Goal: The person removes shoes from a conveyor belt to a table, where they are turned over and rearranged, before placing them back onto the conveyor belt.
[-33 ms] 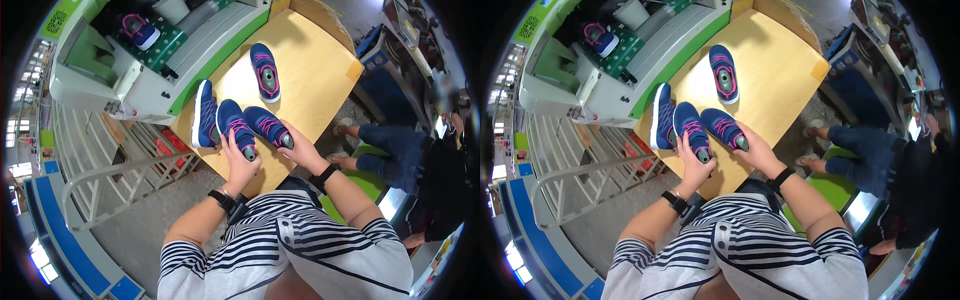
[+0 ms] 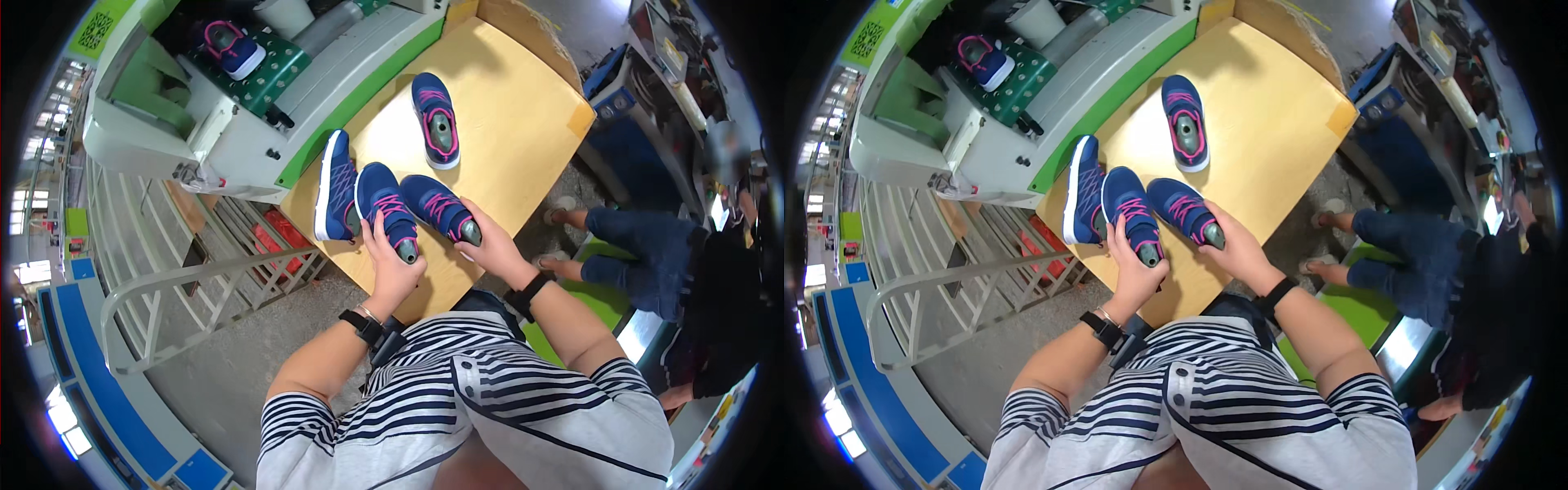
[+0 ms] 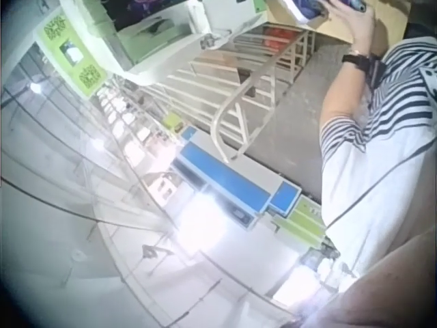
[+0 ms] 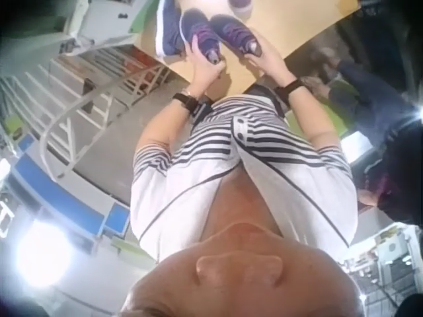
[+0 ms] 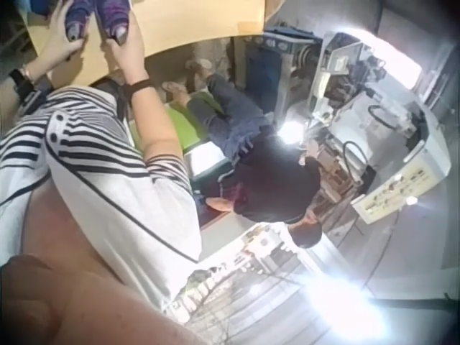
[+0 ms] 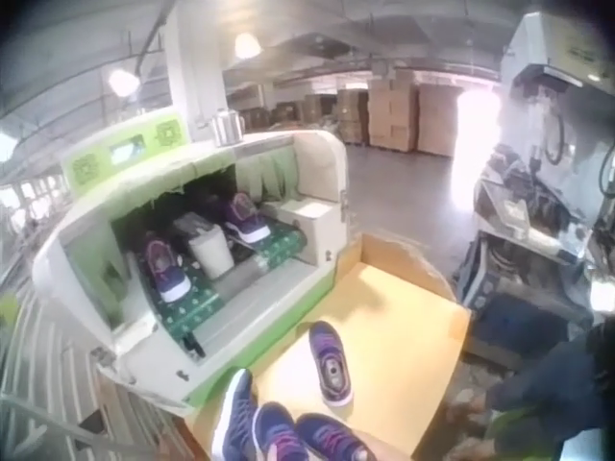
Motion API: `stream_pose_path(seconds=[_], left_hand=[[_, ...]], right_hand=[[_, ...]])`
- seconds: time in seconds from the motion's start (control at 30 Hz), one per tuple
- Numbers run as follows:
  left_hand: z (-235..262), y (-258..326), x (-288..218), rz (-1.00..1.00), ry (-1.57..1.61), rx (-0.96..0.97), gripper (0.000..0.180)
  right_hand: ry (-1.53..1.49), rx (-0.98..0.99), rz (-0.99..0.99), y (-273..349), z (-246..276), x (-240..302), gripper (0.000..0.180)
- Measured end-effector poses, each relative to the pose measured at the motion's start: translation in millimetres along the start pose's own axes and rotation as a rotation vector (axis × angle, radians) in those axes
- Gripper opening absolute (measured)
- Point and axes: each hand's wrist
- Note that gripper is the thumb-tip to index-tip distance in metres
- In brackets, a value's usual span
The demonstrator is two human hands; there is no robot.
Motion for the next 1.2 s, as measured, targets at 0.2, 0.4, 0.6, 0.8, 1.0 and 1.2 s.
stream_pose_path(seconds=[0.2, 0.4, 0.6, 0.8, 1.0, 1.2], left_hand=[[62, -9, -22, 0.351, 0.871, 0.395, 0.096], [142, -44, -90, 0.231, 1.205, 0.250, 0.085], [179, -111, -172, -0.080, 1.103, 0.011, 0.086], [138, -197, -156, 0.034, 0.555, -0.623, 0.089], [150, -203, -163, 0.068, 0.607, -0.534, 0.091], [156, -216, -161, 0.079, 0.656, -0.474, 0.095]], right_hand=[[-0.647, -0.201, -0.346, -11, 15, 11, 0.071], [-0.677, -0.272, -0.101, -107, 84, 58, 0.066], [0.055, -0.489, 0.394, -283, 138, 91, 0.064], [0.329, -0.466, 0.369, -400, 129, 67, 0.061], [0.353, -0.399, 0.367, -403, 124, 69, 0.061], [0.438, -0.397, 0.428, -423, 125, 61, 0.065]])
Point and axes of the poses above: each hand's wrist, its own y-axis away from the middle knuckle, its own z-axis out of the back of the hand, x = y × z, and after that the axes turned 12 degrees about z, right-handed
